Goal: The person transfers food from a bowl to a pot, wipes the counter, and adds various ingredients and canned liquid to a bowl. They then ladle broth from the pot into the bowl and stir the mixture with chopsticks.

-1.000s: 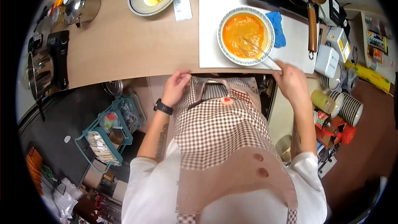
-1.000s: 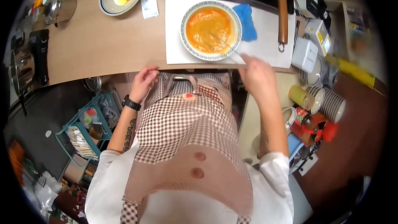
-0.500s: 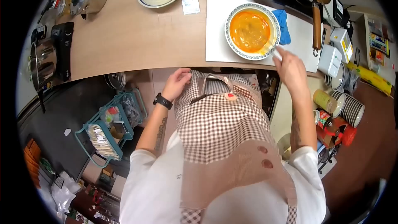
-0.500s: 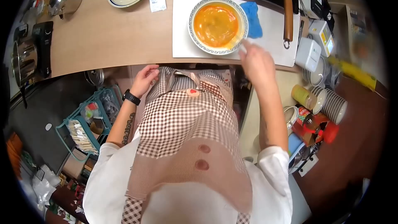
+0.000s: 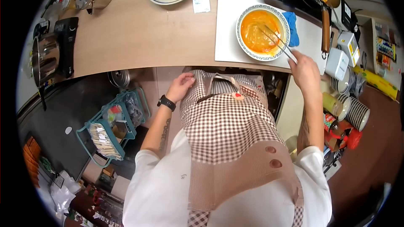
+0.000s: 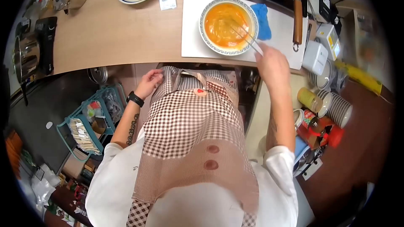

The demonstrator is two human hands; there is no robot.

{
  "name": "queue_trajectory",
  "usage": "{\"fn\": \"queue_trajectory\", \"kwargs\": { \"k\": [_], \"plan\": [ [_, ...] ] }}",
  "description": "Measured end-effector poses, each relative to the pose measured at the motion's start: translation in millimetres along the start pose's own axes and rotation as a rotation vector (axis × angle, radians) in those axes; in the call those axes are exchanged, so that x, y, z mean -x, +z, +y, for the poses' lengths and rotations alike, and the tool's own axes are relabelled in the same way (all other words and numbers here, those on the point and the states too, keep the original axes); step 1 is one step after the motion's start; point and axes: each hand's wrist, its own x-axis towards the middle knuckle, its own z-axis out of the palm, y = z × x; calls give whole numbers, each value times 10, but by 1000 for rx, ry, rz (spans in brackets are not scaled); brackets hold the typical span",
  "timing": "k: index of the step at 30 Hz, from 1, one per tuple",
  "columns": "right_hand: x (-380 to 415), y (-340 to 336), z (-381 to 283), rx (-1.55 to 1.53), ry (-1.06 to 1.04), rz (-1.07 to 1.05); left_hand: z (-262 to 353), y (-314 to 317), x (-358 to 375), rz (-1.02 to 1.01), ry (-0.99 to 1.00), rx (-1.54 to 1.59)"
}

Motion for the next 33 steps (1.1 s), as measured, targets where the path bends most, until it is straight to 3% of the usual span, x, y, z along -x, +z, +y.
{"fn": "queue_trajectory", "kwargs": {
  "k": [3,7,10,11,14,19,22,23,26,30,31,33],
  "plan": [
    [150,-179,-89,7,18,-154,29,-33,-29,67,-3,80],
    [99,-71,-33,26,33,-4,6,-23,80,45,-27,58],
    [173,-168,-76,14,58,-180,13,-52,-38,66,8,75],
    [84,-106,-127,-41,-4,-89,-25,-28,-73,46,-5,61],
    [109,-83,-14,48,64,-56,39,-7,-75,18,-19,6],
    [14,21,-62,-6,-21,58,16,39,-111,8,-9,11],
    [192,-187,-5,79,104,-156,12,12,-72,41,-7,0],
    [198,-163,-16,49,-25,-85,-11,15,-101,47,3,35],
    [4,-33,-84,-6,15,4,36,38,-29,10,1,17],
    [158,-177,-105,4,-29,-92,-36,38,-74,72,7,67],
    [53,-35,-104,-27,-65,-22,-3,49,-77,56,-18,79],
    [115,-24,-50,3,25,-43,-33,34,-37,-14,-4,-3]
  ]
}}
